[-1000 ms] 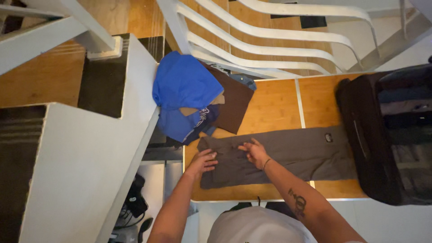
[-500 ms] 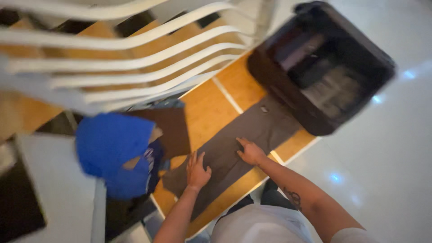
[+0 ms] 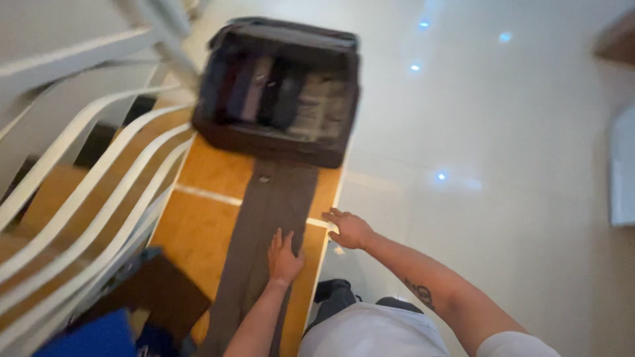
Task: The person folds a black t-shirt and a grey t-shirt by hand on a wooden table, then places each folded shirt into a suitcase.
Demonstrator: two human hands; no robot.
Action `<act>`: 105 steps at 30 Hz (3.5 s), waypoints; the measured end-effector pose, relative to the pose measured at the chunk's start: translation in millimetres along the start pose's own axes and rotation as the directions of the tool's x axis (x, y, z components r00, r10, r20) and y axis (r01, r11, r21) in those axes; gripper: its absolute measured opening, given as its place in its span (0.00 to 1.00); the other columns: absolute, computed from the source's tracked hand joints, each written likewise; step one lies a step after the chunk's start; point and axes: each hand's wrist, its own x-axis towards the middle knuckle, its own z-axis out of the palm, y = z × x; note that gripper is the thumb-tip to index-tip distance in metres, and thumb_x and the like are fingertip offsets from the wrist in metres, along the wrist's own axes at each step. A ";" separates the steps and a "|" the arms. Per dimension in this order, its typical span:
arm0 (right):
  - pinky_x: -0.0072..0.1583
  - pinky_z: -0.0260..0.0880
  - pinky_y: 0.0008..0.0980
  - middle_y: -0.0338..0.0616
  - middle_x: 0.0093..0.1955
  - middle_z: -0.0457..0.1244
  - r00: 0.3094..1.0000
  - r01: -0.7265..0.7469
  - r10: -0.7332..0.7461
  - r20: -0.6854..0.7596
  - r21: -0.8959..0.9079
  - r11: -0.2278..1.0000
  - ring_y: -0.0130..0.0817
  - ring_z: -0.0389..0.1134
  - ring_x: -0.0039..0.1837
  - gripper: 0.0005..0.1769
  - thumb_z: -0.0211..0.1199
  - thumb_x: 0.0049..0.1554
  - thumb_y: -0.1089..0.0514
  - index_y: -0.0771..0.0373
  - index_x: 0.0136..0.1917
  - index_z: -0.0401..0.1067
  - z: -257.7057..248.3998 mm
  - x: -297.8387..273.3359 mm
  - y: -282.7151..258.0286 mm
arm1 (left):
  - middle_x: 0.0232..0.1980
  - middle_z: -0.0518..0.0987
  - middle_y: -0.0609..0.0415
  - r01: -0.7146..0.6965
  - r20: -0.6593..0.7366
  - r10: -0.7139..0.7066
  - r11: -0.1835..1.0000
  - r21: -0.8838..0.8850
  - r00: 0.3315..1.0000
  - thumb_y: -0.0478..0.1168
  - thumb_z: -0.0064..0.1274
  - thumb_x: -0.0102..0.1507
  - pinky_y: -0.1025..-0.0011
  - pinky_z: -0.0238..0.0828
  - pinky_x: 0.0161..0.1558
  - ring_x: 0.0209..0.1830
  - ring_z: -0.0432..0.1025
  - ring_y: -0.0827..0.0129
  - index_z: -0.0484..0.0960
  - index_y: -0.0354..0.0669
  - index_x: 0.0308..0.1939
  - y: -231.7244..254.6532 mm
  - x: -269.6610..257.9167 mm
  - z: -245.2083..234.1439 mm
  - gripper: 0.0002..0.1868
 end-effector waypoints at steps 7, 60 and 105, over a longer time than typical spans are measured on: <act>0.69 0.62 0.51 0.53 0.81 0.50 0.984 -0.132 0.144 -0.105 0.107 0.985 0.58 0.60 0.72 0.39 0.61 0.57 0.49 0.50 0.79 0.55 -9.3 -94.4 42.4 | 0.78 0.57 0.38 -0.219 0.077 0.213 0.972 0.083 0.974 0.46 0.58 0.53 0.52 0.47 0.74 0.79 0.50 0.46 0.71 0.44 0.69 55.2 7.8 45.5 0.38; 0.71 0.60 0.52 0.62 0.77 0.52 0.973 0.230 -0.195 0.123 -0.438 0.869 0.62 0.58 0.73 0.51 0.58 0.59 0.35 0.65 0.82 0.45 10.8 267.8 -27.1 | 0.83 0.37 0.41 0.833 -0.144 -0.830 0.551 -0.055 0.539 0.64 0.46 0.65 0.42 0.26 0.76 0.82 0.32 0.43 0.41 0.52 0.80 -79.0 -218.9 27.0 0.48; 0.57 0.69 0.49 0.61 0.58 0.65 0.958 0.182 -0.239 -0.156 -0.311 0.933 0.59 0.68 0.57 0.24 0.68 0.44 0.52 0.63 0.52 0.69 2.6 194.1 37.9 | 0.48 0.84 0.43 0.133 -0.139 -0.196 0.920 -0.369 0.971 0.39 0.60 0.52 0.59 0.73 0.55 0.51 0.78 0.50 0.83 0.43 0.50 -93.8 295.1 -34.3 0.21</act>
